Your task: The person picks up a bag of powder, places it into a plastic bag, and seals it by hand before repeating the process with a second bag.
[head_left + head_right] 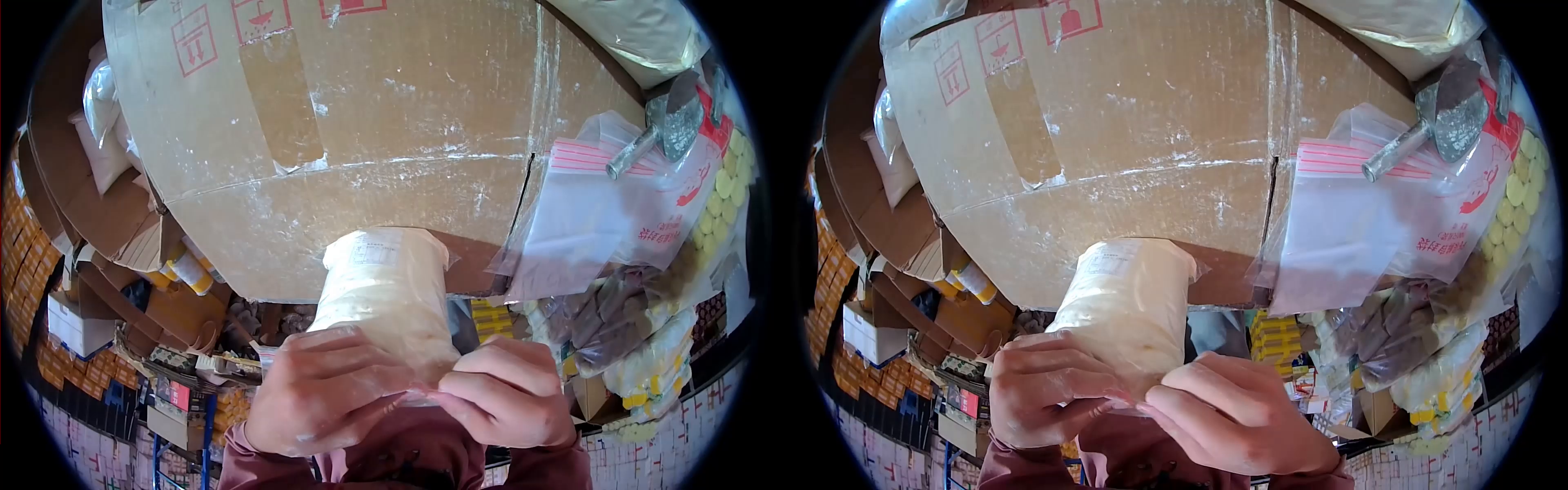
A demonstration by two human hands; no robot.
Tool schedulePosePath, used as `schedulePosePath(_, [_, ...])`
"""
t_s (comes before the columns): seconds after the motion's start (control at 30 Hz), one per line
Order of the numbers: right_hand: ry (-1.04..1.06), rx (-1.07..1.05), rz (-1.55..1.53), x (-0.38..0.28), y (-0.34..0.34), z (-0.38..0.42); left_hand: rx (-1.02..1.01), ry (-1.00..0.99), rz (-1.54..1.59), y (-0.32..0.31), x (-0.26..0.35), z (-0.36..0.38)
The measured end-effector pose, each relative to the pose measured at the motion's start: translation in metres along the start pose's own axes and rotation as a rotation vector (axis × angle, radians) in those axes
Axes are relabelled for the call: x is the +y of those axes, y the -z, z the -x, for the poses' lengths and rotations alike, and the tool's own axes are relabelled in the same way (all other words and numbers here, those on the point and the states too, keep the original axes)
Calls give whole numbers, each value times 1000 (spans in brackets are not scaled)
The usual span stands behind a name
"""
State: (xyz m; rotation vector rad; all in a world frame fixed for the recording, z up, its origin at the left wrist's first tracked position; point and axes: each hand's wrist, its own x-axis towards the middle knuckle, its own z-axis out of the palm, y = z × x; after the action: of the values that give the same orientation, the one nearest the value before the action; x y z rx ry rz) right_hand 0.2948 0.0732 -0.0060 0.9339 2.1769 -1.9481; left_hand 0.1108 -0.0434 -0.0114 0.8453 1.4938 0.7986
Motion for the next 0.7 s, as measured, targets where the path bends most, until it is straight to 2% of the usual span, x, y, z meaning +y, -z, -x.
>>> schedulePosePath(0.2, [84,-57,-15,6,-6,-3,29,-9,-9,3,0,1])
schedulePosePath(0.3, [61,-90,-22,3,0,-5,-75,-34,20,10,1,6])
schedulePosePath(0.4, [55,-82,1,0,0,-10,52,93,-57,9,10,11])
schedulePosePath(0.47, [59,-23,32,-5,-9,-14,89,61,-69,9,10,18])
schedulePosePath(0.7, [83,-57,213,-22,-12,-23,148,57,-14,7,4,23])
